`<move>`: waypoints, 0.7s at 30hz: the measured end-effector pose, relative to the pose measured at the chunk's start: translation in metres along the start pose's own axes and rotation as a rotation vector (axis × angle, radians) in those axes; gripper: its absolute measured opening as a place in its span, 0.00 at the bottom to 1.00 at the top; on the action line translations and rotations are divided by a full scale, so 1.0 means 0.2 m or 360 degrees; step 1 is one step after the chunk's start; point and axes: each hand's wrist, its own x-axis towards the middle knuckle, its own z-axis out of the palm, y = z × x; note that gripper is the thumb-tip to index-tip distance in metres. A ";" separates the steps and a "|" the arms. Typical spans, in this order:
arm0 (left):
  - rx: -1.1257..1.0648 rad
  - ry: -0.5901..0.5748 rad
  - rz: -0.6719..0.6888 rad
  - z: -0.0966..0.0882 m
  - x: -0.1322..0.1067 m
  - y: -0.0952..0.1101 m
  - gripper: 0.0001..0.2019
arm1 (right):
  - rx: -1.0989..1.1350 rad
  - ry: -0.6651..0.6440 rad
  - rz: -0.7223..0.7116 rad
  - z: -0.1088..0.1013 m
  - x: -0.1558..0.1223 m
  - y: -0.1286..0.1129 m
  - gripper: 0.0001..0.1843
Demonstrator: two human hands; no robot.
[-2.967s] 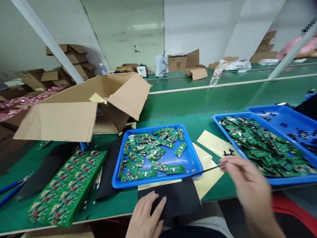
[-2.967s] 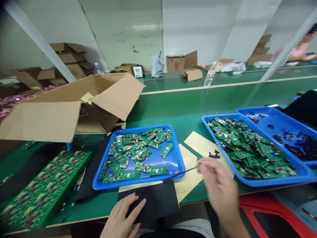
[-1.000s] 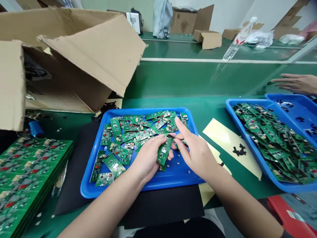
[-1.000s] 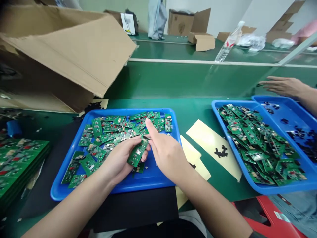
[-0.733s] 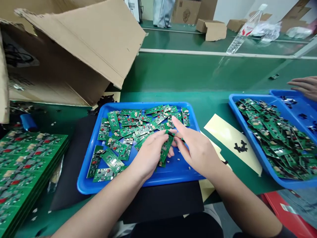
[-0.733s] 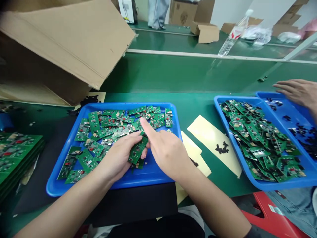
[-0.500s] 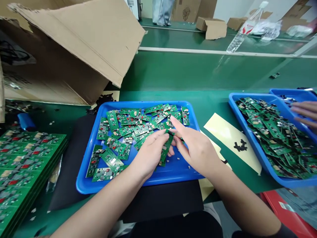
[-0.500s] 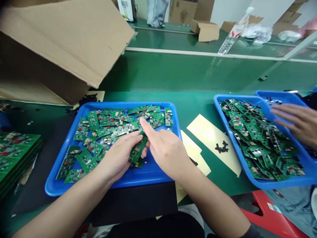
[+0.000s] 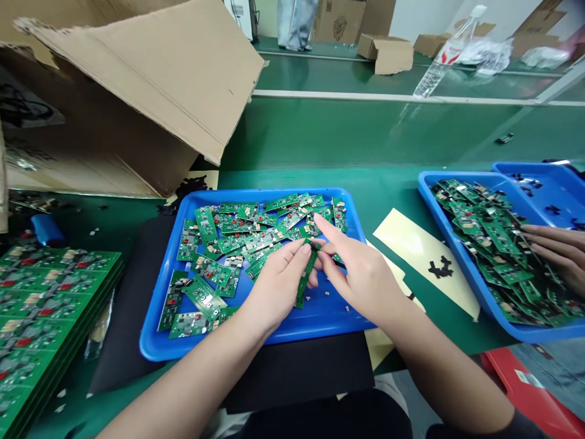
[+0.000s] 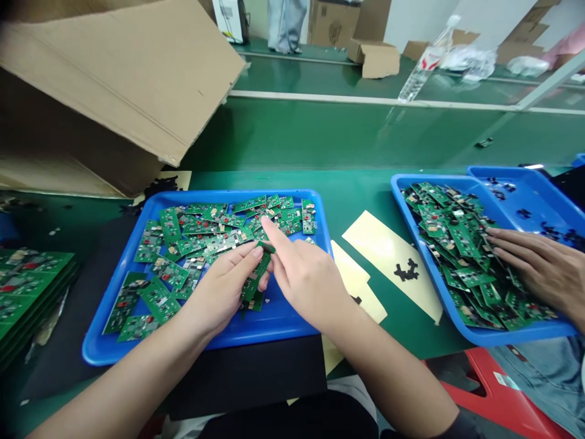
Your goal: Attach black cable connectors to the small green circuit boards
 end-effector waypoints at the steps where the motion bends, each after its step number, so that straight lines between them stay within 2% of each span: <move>1: 0.0025 0.0011 0.0021 0.00 0.00 0.00 0.12 | 0.0037 -0.0007 0.0022 0.00 0.00 0.00 0.25; 6: 0.0135 0.0049 0.0085 0.00 0.00 0.00 0.12 | 0.0094 0.0036 0.0049 -0.02 0.01 0.00 0.25; 10: 0.0288 0.0052 0.0141 -0.01 0.00 0.01 0.12 | -0.0038 0.0177 -0.0056 -0.02 0.02 0.00 0.21; 15: 0.0441 0.0024 0.0182 -0.01 -0.01 0.01 0.14 | -0.0214 0.0260 -0.0173 -0.03 0.02 0.02 0.19; 21: 0.0622 -0.0030 0.0143 -0.02 0.00 0.02 0.15 | -0.0249 0.0261 -0.0242 -0.03 0.01 0.02 0.20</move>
